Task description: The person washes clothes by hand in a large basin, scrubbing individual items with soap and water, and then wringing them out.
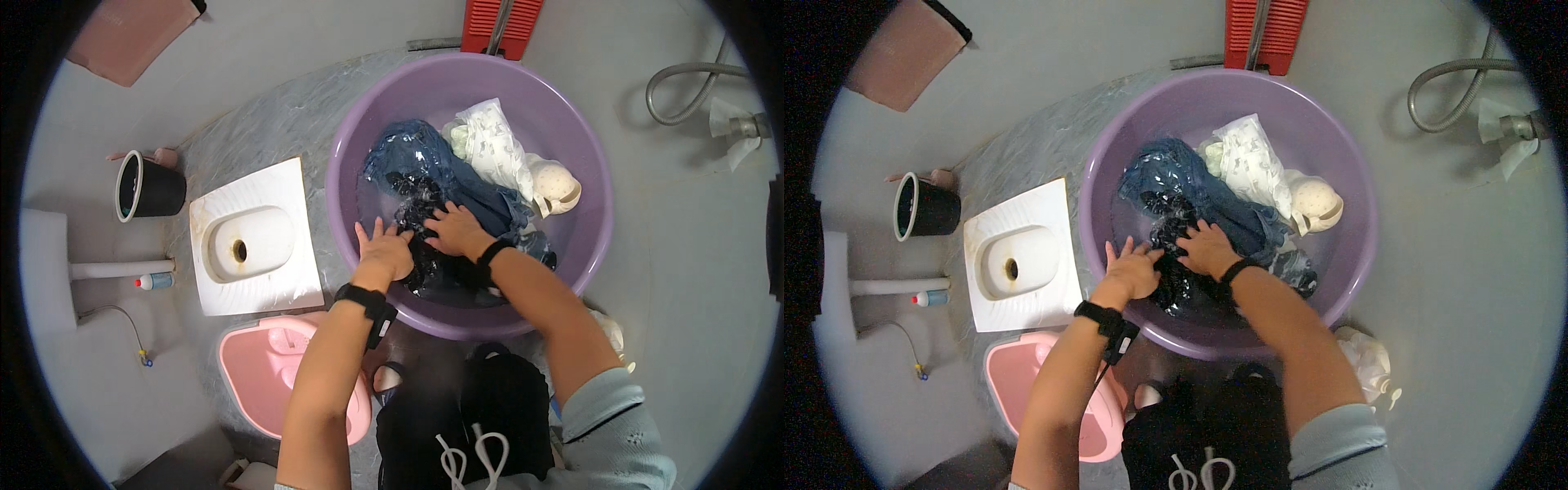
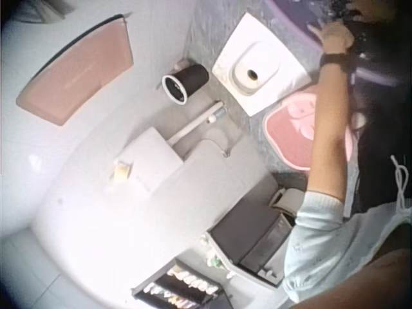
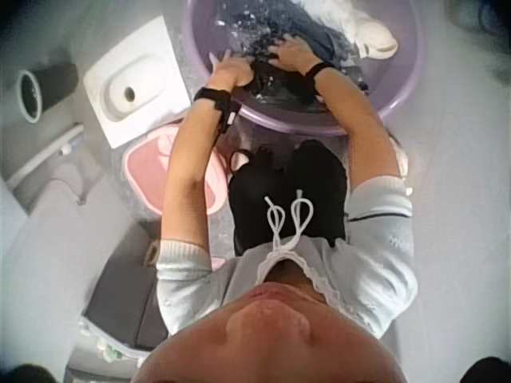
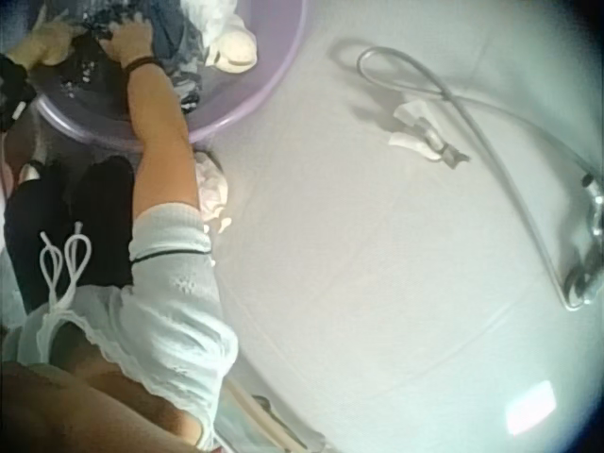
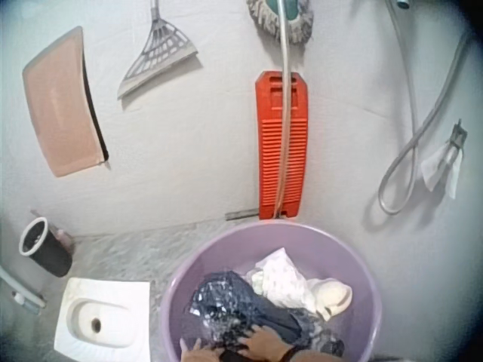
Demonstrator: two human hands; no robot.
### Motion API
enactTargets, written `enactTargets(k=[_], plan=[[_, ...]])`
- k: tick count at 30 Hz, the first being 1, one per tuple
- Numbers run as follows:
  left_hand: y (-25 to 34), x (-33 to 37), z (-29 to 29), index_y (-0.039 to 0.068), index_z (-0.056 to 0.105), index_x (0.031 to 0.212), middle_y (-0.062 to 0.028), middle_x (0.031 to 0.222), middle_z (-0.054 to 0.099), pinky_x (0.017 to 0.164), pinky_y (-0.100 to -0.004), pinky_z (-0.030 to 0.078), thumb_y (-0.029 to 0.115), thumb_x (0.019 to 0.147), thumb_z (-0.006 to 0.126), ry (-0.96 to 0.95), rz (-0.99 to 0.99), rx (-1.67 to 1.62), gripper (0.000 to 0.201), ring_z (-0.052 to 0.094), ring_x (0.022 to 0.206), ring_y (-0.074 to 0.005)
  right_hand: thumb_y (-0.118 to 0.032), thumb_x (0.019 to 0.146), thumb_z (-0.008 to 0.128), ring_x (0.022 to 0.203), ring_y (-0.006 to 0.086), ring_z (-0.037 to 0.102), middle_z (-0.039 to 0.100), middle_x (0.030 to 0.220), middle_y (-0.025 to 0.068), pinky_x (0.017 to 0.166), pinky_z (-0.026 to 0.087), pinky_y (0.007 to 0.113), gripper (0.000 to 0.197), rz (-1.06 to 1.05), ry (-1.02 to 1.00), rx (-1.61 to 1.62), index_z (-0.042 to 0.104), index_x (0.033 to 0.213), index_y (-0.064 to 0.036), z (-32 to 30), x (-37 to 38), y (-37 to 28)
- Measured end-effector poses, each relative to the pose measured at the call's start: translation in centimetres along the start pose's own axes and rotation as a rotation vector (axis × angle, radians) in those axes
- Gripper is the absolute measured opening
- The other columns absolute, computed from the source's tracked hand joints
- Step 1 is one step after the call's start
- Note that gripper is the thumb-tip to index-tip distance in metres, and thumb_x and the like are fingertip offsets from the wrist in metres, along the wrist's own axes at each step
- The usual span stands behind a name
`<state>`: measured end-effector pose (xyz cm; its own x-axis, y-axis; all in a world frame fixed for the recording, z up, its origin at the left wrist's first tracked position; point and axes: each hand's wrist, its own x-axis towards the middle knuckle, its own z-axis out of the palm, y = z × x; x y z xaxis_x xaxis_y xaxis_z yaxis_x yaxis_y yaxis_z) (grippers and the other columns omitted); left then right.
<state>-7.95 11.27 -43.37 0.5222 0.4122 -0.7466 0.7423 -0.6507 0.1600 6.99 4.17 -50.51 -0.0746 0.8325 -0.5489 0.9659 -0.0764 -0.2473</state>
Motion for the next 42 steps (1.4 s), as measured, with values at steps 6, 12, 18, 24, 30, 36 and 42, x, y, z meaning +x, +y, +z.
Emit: enactTargets(k=[6,12,18,24,30,36,42], plan=[[0.9,2.2,0.8,0.024,0.029,0.139,-0.0057,0.144,0.029,0.100,-0.0663,-0.006,0.015,0.082,0.039,-0.280,-0.080,0.052,0.059,0.015,0.136,-0.0303,-0.048,0.089,0.036,0.130,0.0306,0.026,0.047,0.130,0.0119,0.105,0.020,0.048,0.050,0.502,-0.064,0.245,0.046,0.127,-0.0192,0.2,1.5,1.4],[0.6,1.0,0.3,0.022,0.035,0.136,-0.0085,0.138,0.038,0.101,-0.0664,-0.002,0.018,0.082,0.043,-0.243,-0.058,-0.021,0.055,0.032,0.129,-0.0292,-0.044,0.089,0.036,0.122,0.0274,0.041,0.053,0.123,0.0108,0.097,0.030,0.052,0.042,0.221,-0.138,0.094,0.053,0.120,-0.0205,0.4,0.3,1.3],[-0.6,2.0,-0.2,0.016,0.040,0.131,-0.0119,0.129,0.048,0.100,-0.0503,0.030,0.033,0.084,0.048,-0.005,0.018,-0.174,0.051,0.043,0.121,-0.0301,-0.035,0.070,0.064,0.091,0.0323,0.059,0.064,0.094,0.0132,0.083,0.045,0.044,0.035,0.258,0.140,0.405,0.067,0.094,-0.0101,0.5,-1.2,-0.7],[-1.6,2.8,0.2,0.014,0.034,0.134,-0.0201,0.126,0.047,0.096,-0.0399,0.038,0.030,0.080,0.057,0.173,0.071,-0.227,0.061,0.048,0.114,-0.0348,-0.004,0.068,0.060,0.062,0.0180,0.053,0.055,0.071,0.0072,0.056,0.042,0.031,0.015,0.129,0.614,1.210,0.053,0.081,-0.0062,0.2,-2.3,4.2],[0.5,2.5,0.2,0.022,0.020,0.139,-0.0210,0.137,0.031,0.101,-0.0423,0.032,0.026,0.066,0.074,0.467,0.379,-0.548,0.091,0.036,0.123,-0.0368,0.008,0.068,0.048,0.072,0.0095,0.042,0.045,0.083,0.0010,0.062,0.035,0.021,0.041,0.102,0.362,1.311,0.044,0.104,-0.0117,-5.0,-6.3,2.8],[0.7,3.9,0.9,0.010,0.057,0.101,-0.0137,0.104,0.059,0.098,-0.0410,0.035,0.015,0.061,0.070,0.584,0.506,-0.489,0.042,0.049,0.109,-0.0341,0.008,0.069,0.045,0.073,0.0122,0.048,0.051,0.079,0.0034,0.063,0.038,0.024,0.035,-0.068,0.451,1.219,0.045,0.100,-0.0089,-6.8,-7.8,1.4],[0.8,2.6,-0.4,0.011,0.047,0.115,-0.0121,0.103,0.059,0.082,-0.0398,0.045,0.019,0.065,0.071,0.340,0.282,-0.526,0.056,0.057,0.097,-0.0319,0.000,0.074,0.050,0.086,0.0301,0.056,0.059,0.093,0.0109,0.076,0.042,0.039,0.022,0.035,0.592,0.681,0.051,0.094,-0.0076,-3.8,-8.5,5.1]])
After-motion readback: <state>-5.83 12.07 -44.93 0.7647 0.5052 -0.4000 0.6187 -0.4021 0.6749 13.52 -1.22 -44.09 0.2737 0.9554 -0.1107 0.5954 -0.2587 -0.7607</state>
